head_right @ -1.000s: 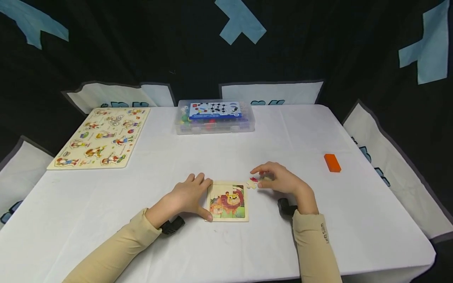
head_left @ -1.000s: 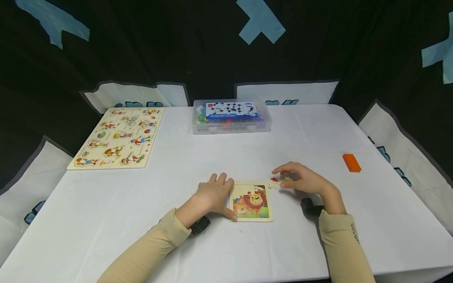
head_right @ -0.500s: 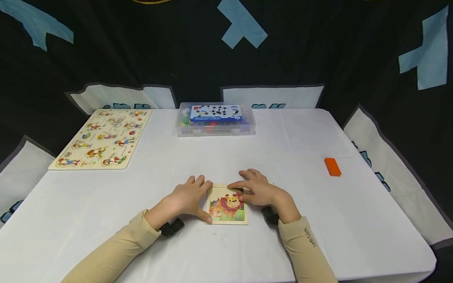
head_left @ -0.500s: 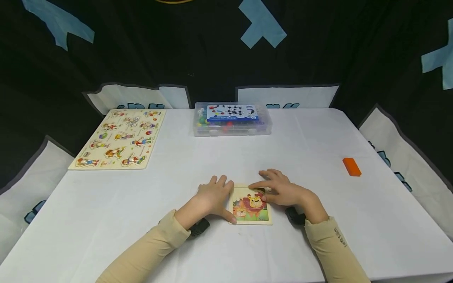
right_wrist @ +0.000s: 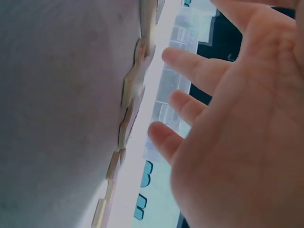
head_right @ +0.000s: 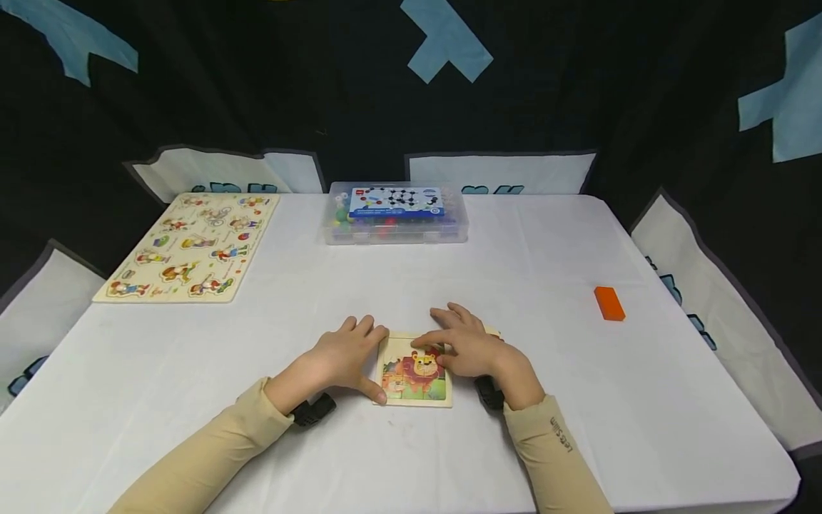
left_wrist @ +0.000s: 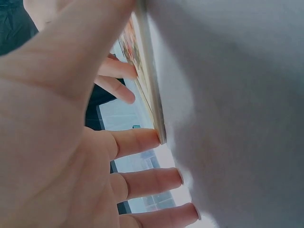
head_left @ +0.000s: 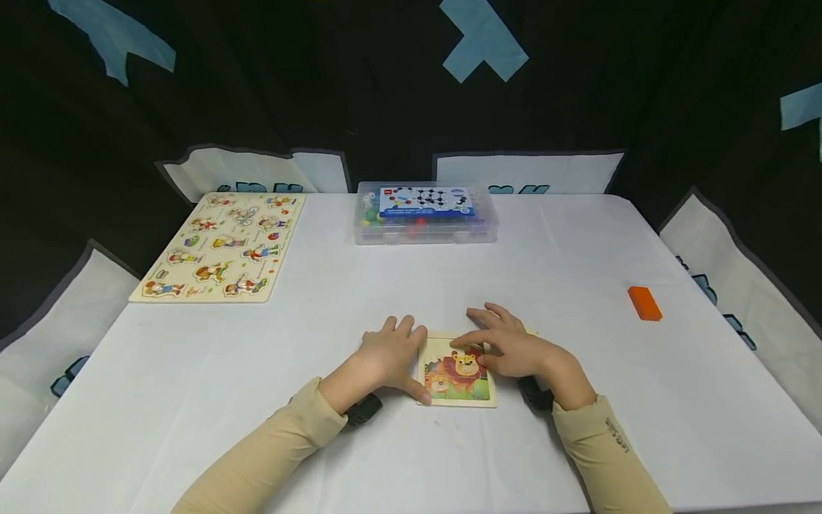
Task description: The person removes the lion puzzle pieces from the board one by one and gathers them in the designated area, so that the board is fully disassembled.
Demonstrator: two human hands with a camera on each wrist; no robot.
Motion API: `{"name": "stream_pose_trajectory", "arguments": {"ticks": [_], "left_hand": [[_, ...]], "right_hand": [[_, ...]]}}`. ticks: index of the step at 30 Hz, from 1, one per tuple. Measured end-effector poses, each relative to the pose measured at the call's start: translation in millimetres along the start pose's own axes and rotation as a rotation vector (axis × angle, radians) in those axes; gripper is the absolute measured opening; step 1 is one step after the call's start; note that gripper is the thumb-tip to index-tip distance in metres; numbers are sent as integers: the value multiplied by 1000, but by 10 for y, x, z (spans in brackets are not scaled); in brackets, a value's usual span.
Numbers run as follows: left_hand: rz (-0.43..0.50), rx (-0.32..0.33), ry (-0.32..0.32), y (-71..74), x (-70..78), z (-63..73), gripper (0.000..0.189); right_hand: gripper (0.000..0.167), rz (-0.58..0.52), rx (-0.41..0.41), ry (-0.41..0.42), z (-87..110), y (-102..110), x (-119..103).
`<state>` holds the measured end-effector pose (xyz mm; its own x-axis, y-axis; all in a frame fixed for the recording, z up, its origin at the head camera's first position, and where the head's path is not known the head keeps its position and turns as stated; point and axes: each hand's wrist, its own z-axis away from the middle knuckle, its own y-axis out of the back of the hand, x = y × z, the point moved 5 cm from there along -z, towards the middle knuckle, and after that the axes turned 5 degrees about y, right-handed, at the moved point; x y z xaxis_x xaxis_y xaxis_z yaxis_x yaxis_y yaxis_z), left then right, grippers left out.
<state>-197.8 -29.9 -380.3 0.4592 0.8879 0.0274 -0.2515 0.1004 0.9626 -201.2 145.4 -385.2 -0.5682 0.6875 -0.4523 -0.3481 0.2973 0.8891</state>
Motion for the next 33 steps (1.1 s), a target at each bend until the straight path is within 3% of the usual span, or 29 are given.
{"name": "stream_pose_trajectory", "arguments": {"ticks": [8,22,28,33], "left_hand": [[1,0,0,20,5,1,99],[2,1,-1,22,2,25,96],[-1,1,-9,15,7,17,96],[-7,0,-1,13,3,10,99]], "right_hand": [[22,-59,40,78,6,48,4],[24,-110,76,193,-15,63,-20],[30,-123,74,205,22,119,8],[34,-119,73,165,42,148,58]]}}
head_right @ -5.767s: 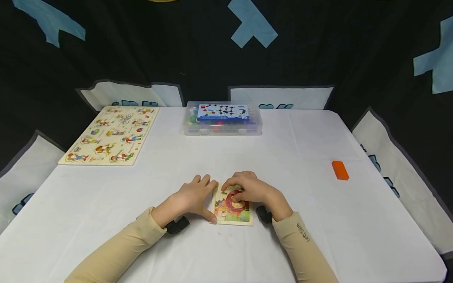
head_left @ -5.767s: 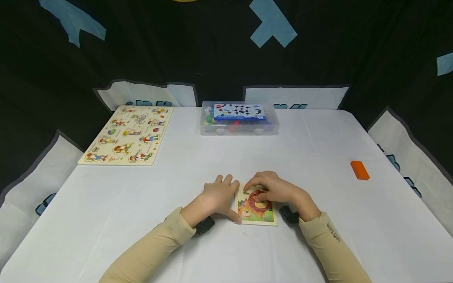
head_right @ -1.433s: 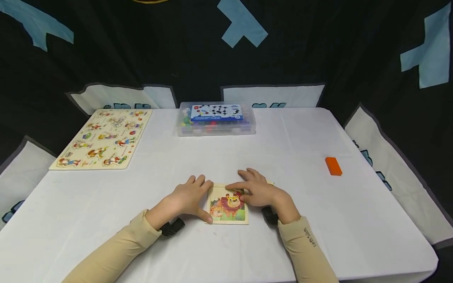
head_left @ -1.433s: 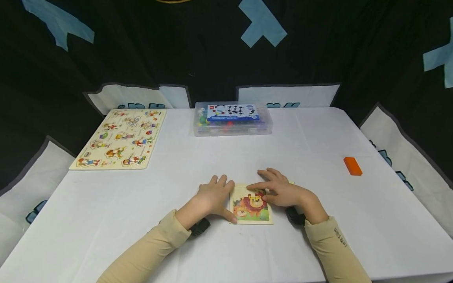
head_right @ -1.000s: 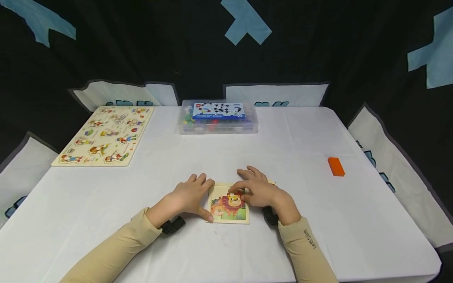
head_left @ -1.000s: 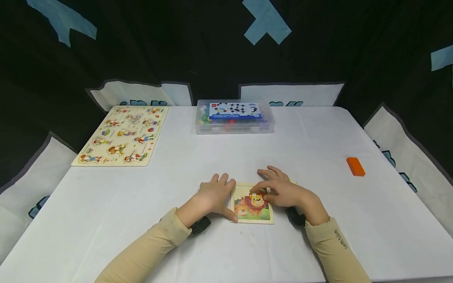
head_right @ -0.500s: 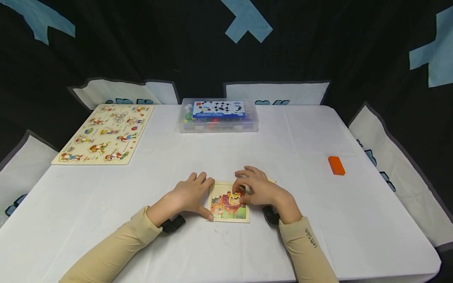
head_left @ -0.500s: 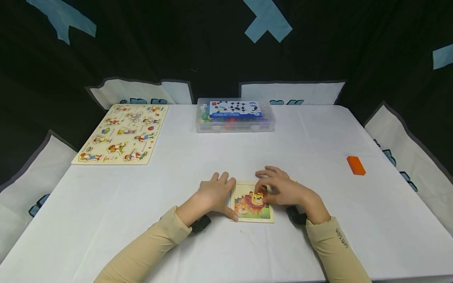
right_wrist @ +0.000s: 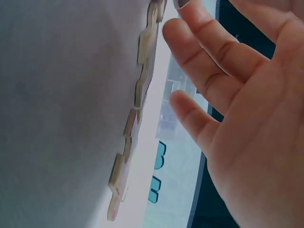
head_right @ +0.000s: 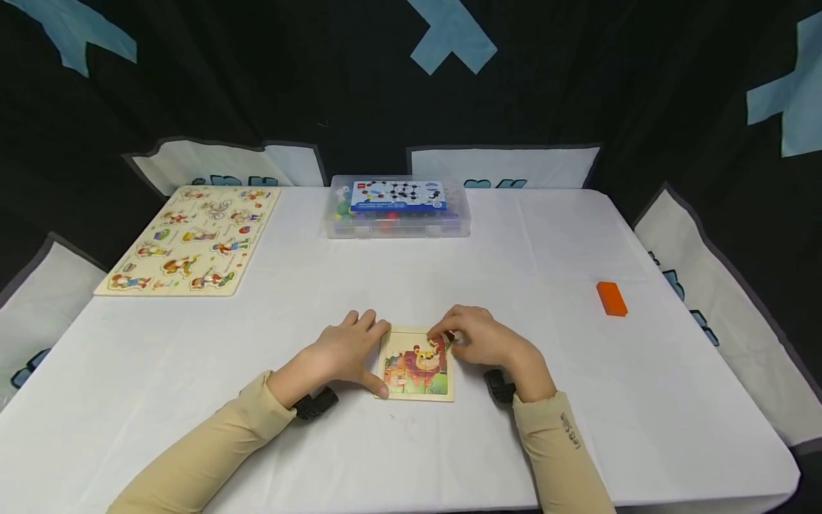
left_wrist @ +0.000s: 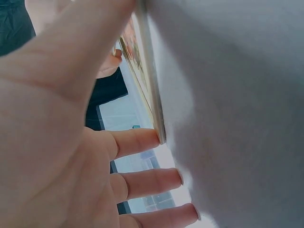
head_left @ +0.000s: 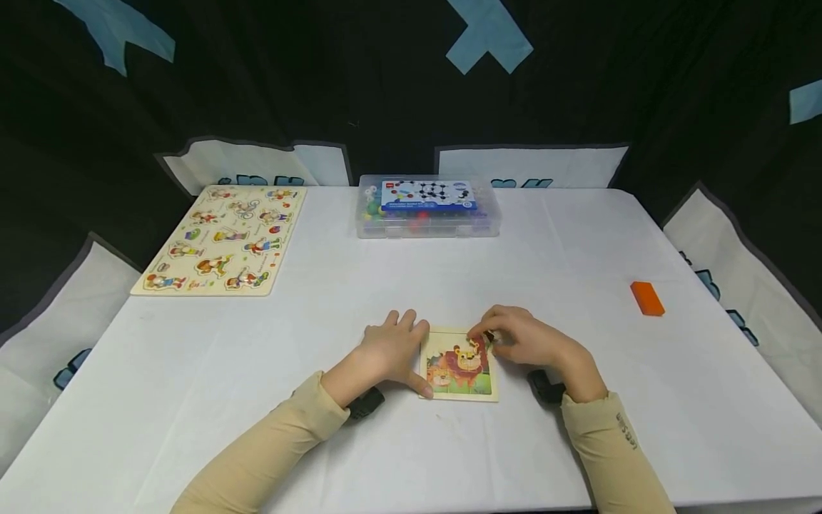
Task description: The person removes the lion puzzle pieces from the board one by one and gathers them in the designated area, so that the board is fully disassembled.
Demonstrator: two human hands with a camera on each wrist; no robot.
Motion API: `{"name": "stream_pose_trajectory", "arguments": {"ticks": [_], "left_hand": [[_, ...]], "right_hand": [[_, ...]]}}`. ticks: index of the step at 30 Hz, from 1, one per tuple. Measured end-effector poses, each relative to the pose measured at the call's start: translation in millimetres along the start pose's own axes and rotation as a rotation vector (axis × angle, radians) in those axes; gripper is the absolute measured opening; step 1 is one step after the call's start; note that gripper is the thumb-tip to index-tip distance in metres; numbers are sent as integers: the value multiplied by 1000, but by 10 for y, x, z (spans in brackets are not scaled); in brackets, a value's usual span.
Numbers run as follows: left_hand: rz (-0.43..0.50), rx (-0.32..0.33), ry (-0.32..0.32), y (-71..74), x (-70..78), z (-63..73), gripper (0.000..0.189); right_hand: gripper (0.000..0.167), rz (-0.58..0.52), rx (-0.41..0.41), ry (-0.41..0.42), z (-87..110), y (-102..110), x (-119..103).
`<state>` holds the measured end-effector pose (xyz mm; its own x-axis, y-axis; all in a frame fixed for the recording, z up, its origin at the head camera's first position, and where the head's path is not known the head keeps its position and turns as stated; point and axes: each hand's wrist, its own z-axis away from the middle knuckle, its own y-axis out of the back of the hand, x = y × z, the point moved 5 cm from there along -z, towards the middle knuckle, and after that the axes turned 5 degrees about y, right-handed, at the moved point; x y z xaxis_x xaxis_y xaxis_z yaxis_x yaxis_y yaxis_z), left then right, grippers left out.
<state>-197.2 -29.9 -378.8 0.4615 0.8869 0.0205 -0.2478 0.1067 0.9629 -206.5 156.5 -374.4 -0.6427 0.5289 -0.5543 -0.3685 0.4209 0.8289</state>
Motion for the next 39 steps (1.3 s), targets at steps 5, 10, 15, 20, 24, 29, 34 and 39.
{"name": "stream_pose_trajectory", "arguments": {"ticks": [5,10,15,20,24,29,34,39], "left_hand": [[2,-5,2,3,4,-1,100],[0,0,0,10,8,-1,100],[11,12,-11,12,19,-1,97],[13,14,-10,30,24,11,96],[13,16,-9,34,19,19,95],[11,19,-9,29,12,17,96],[9,25,-12,24,12,12,95],[7,28,-16,22,16,9,95]], "right_hand": [[31,-6,1,-58,17,26,40],[30,-53,19,-148,62,92,107],[31,-129,95,-265,172,219,210],[36,-146,192,-351,335,374,357],[39,-172,282,-412,513,521,479],[44,-177,346,-462,753,655,612],[45,-114,297,-543,903,681,731],[45,-91,187,-664,1021,646,810]]}}
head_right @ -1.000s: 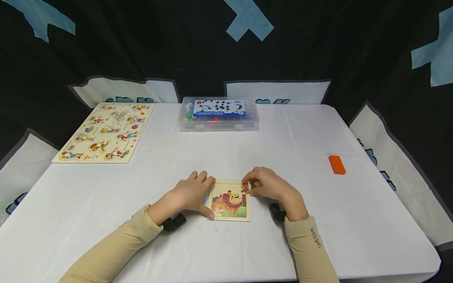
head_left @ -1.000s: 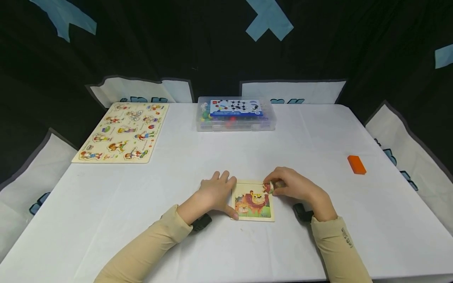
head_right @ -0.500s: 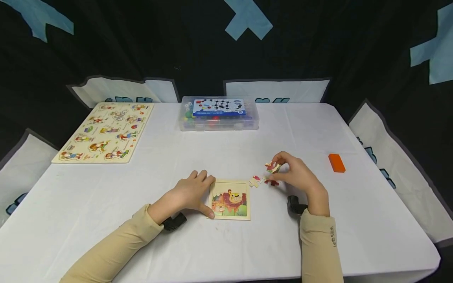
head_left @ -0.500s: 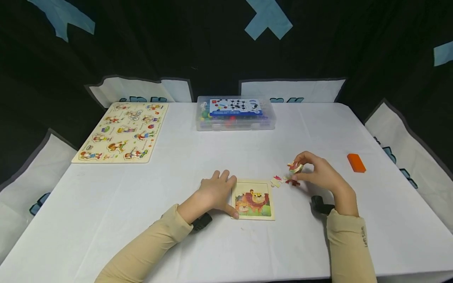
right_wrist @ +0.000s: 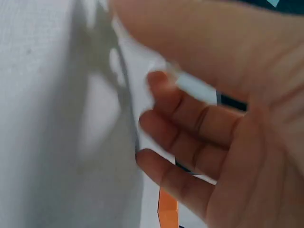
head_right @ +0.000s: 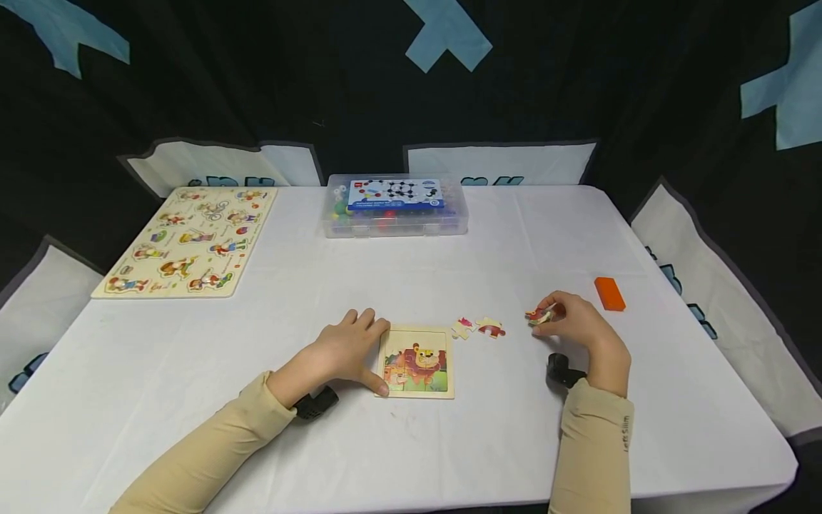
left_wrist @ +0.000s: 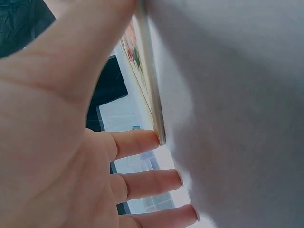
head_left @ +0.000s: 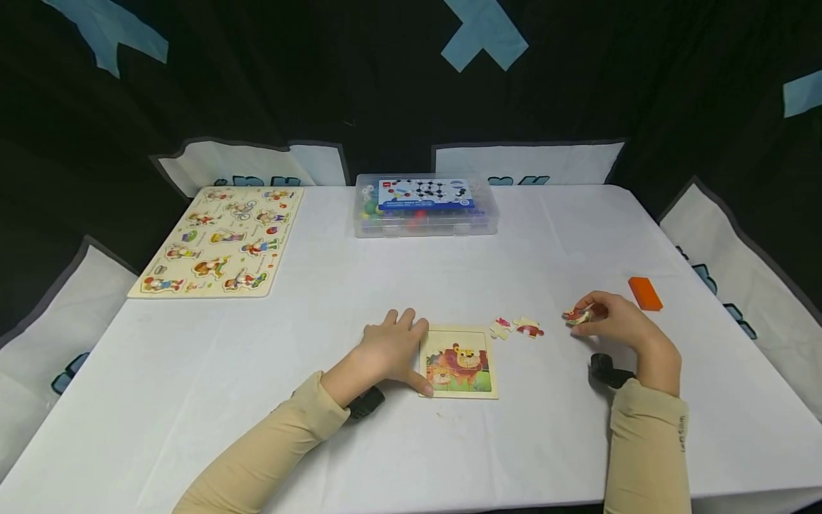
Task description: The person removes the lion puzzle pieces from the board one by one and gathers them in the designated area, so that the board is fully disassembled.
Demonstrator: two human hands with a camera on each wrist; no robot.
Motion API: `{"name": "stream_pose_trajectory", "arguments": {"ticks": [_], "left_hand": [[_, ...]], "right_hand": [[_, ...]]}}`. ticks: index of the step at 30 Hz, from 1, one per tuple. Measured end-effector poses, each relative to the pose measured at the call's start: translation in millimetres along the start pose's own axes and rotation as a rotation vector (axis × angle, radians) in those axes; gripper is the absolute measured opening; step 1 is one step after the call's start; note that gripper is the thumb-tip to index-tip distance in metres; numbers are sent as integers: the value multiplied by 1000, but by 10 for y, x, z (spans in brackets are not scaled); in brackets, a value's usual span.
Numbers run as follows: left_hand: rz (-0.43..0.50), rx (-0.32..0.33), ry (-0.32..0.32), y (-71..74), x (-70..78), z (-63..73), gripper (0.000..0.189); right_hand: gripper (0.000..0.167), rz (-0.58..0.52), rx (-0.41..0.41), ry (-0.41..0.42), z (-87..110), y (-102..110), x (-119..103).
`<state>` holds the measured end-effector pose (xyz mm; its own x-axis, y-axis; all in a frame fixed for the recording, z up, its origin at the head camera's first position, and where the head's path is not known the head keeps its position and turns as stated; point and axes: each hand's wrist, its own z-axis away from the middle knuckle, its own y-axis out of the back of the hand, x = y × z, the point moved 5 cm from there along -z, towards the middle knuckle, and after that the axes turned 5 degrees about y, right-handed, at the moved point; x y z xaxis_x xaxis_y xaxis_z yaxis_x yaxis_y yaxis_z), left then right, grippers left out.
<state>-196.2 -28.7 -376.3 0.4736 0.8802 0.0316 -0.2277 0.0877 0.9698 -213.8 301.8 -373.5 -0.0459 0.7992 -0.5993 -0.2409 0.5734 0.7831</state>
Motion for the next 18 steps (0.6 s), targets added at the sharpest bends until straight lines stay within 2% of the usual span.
{"name": "stream_pose_trajectory", "arguments": {"ticks": [3,11,14,18], "left_hand": [[0,-1,0,-3,-2,-2,95],[6,-6,8,9,4,1,95],[5,-10,7,3,5,1,96],[4,-11,6,-2,1,0,96]], "right_hand": [[42,13,-31,-24,21,-16,31],[41,67,-55,39,11,-71,-39],[41,105,-29,96,-48,-147,-168],[35,121,3,240,-163,-343,-471]]}}
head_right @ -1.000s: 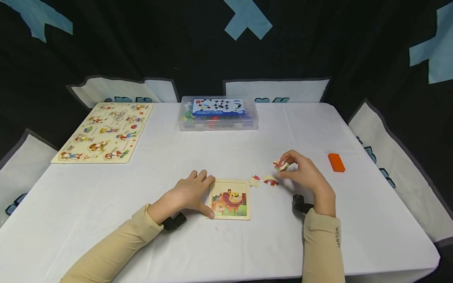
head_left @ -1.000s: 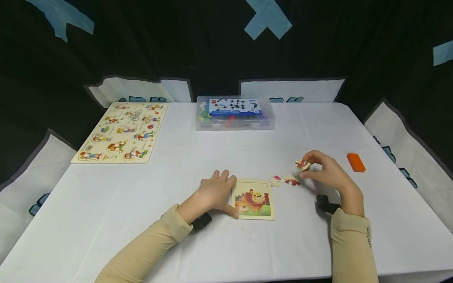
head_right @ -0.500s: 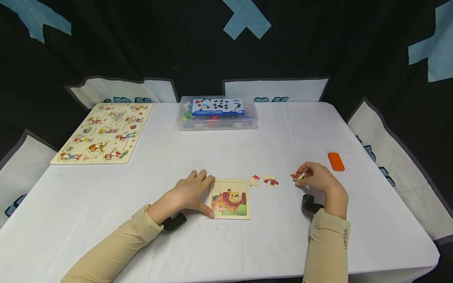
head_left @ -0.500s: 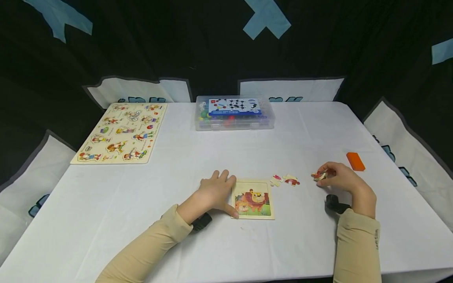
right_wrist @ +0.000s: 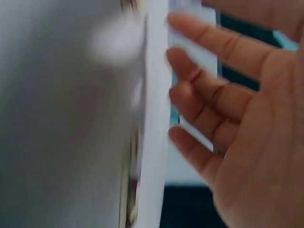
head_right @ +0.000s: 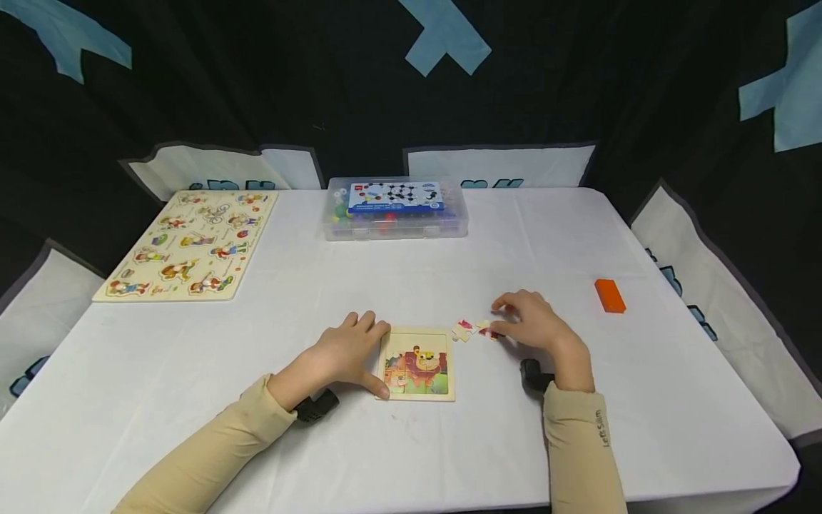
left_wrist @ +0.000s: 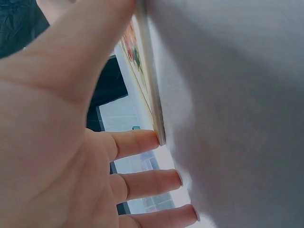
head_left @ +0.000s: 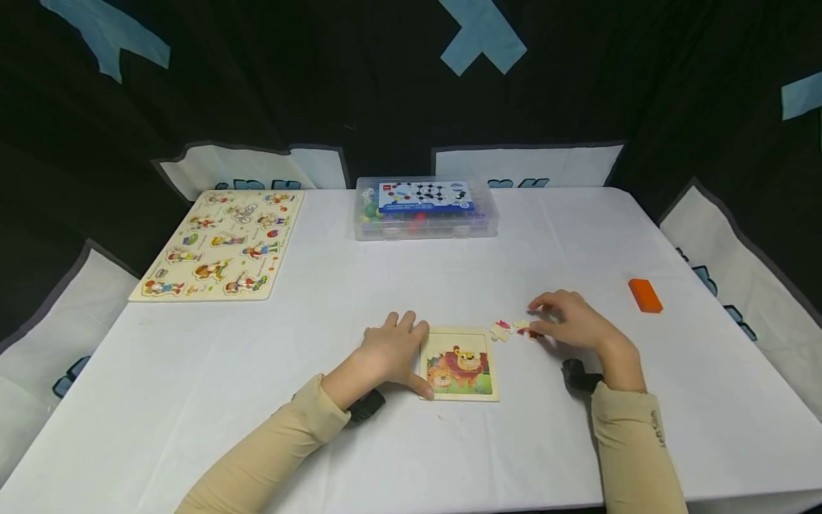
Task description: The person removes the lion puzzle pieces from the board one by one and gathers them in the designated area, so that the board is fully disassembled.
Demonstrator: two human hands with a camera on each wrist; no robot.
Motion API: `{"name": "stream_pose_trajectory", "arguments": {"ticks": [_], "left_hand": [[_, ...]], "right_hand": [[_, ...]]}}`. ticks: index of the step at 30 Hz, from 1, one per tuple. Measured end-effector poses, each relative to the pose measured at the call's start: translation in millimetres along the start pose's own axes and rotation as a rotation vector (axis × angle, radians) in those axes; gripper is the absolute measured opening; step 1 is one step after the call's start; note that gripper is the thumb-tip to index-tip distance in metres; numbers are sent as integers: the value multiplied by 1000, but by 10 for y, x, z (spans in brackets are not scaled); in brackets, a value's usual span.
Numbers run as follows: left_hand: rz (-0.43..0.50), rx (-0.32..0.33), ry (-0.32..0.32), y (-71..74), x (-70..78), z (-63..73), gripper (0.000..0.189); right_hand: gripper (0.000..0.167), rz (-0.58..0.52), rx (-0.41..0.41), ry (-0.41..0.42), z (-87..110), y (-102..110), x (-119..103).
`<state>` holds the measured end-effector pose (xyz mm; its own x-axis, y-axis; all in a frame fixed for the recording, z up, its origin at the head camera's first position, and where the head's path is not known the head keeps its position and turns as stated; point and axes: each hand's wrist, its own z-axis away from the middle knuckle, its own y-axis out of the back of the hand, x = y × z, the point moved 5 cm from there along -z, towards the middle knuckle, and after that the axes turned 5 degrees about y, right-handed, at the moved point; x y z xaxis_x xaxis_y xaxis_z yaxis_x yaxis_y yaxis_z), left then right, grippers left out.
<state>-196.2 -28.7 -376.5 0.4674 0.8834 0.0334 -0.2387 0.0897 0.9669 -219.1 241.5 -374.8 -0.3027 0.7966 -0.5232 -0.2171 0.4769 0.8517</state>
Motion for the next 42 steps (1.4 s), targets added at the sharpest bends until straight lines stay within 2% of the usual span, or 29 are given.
{"name": "stream_pose_trajectory", "arguments": {"ticks": [4,7,11,14,19,30,37,42], "left_hand": [[1,1,2,-3,-6,5,96],[0,0,-1,-2,0,8,95],[-2,-8,-6,-2,13,14,97],[-7,-15,-4,-2,12,15,98],[-15,-14,-5,-5,5,7,100],[-12,-26,2,1,-2,-7,99],[-14,-30,5,0,-10,-9,100],[-18,-30,3,-3,-10,-9,97]], "right_hand": [[31,-1,-1,181,-127,-187,-340],[38,-2,-62,287,-147,-348,-587],[54,9,-180,354,-118,-556,-852],[61,27,-216,380,-95,-643,-966],[62,59,-233,405,-78,-695,-1030],[47,27,-232,440,-72,-704,-1061],[39,-2,-164,511,-101,-678,-1100],[34,40,-121,590,-128,-662,-1124]]}}
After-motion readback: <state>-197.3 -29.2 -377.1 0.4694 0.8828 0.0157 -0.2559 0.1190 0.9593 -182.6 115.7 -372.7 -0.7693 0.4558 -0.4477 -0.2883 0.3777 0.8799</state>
